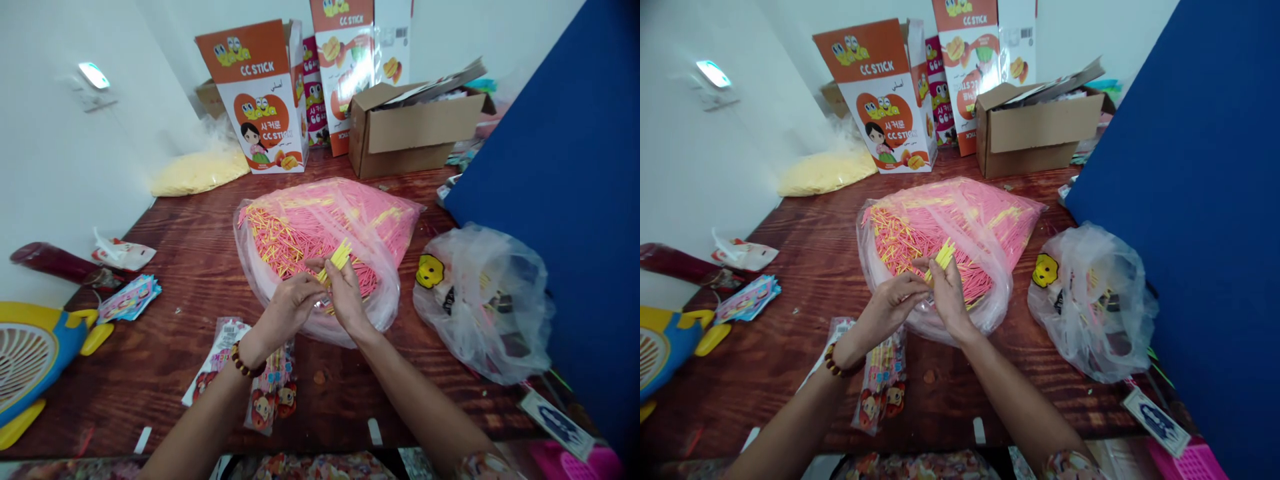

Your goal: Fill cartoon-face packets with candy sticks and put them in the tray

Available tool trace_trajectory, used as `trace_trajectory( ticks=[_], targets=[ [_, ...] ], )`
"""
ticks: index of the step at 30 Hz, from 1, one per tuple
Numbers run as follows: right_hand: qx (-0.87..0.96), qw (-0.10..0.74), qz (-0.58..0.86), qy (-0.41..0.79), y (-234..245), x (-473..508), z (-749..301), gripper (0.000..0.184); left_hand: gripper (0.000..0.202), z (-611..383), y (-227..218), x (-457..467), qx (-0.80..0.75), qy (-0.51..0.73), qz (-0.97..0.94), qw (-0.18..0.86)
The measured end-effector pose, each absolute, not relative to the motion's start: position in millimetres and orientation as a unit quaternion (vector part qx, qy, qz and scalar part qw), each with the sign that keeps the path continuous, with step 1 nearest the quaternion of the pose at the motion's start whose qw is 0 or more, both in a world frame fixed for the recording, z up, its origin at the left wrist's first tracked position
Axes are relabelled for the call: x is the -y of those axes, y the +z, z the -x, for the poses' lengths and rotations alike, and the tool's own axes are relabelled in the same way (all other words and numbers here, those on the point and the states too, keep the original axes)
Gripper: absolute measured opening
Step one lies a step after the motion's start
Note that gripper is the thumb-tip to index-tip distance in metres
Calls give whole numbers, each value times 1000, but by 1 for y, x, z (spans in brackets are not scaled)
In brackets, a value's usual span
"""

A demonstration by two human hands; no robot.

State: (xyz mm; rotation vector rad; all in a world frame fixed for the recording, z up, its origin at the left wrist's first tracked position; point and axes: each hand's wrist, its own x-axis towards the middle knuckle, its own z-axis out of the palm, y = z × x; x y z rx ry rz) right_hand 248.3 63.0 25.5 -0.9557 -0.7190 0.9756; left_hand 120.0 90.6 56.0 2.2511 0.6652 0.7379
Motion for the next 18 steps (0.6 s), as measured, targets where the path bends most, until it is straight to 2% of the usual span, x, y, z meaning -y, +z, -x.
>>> trace_trajectory(
  ticks=[7, 13, 18],
  targets=[
    [305, 720, 400, 479, 24, -61, -249, 15, 16, -123, 53, -101, -262, 261, -786, 496],
    [273, 723, 373, 514, 12, -64, -250, 17, 14, -129, 44, -98, -284, 283, -733, 550],
    [191, 742, 349, 540, 13, -65, -256, 18, 13, -136, 48, -94, -326, 290, -708, 555]
  ],
)
